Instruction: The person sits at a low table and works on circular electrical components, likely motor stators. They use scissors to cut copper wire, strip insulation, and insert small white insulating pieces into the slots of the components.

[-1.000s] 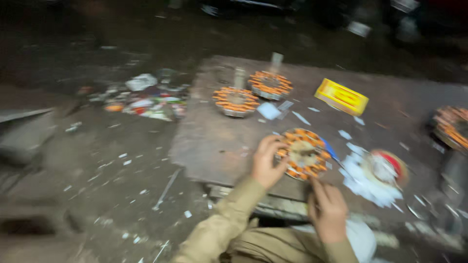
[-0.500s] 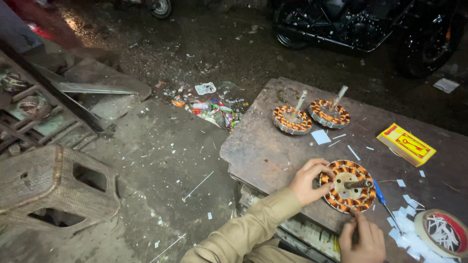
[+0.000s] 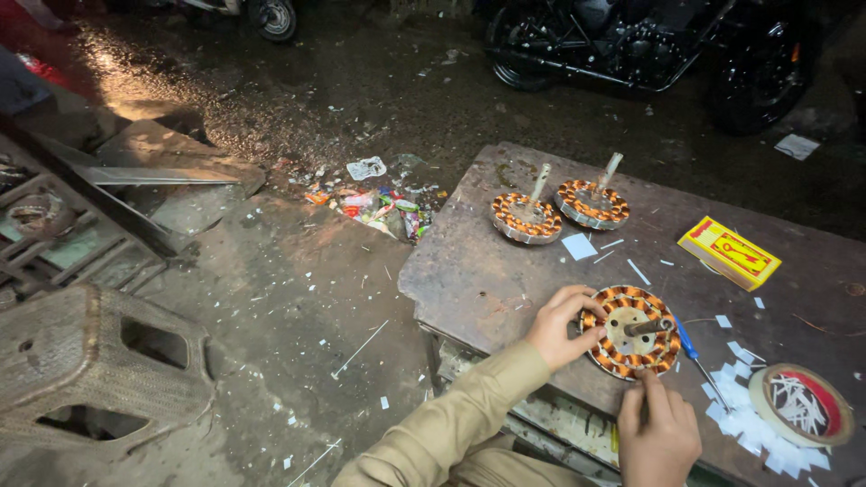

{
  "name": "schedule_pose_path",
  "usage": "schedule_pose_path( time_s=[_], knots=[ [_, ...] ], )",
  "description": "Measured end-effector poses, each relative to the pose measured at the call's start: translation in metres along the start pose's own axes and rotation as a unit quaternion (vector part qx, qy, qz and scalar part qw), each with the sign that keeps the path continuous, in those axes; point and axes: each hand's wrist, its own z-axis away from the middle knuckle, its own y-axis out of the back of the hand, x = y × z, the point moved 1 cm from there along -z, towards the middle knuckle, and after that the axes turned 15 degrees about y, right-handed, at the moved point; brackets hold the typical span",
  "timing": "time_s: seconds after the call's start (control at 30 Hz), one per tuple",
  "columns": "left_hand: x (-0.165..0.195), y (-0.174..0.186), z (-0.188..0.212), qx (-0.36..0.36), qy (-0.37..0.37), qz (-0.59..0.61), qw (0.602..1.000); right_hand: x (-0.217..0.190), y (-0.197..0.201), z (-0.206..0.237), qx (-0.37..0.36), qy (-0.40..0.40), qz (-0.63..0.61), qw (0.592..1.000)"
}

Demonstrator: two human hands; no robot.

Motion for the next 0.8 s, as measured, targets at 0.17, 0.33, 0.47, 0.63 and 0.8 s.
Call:
schedule_pose_path(
  time_s=[0.17, 0.33, 0.47, 0.63, 0.8],
  knots=[
    [0.002, -0.001, 0.003, 0.000, 0.018, 0.011, 1.000, -0.007, 0.013, -0.007, -0.017, 0.014, -0.003, 1.000],
    [0.002, -0.002, 0.004, -0.008, 0.027, 0.029, 0.999, -0.002, 0.016, 0.002, 0.022, -0.083, -0.174, 0.981],
    [0.000, -0.005, 0.003, 0.011, 0.000, 0.022, 1.000, 0.027, -0.010, 0.003, 0.075, -0.236, -0.284, 0.926],
    [-0.002, -0.007, 0.002, 0.009, 0.005, 0.031, 0.999, 0.052, -0.035, 0.010, 0.112, -0.248, -0.378, 0.885],
    [-0.001, -0.007, 0.001, -0.005, 0.033, 0.038, 0.999, 0.048, -0.042, 0.020, 0.095, -0.280, -0.294, 0.909]
  ],
)
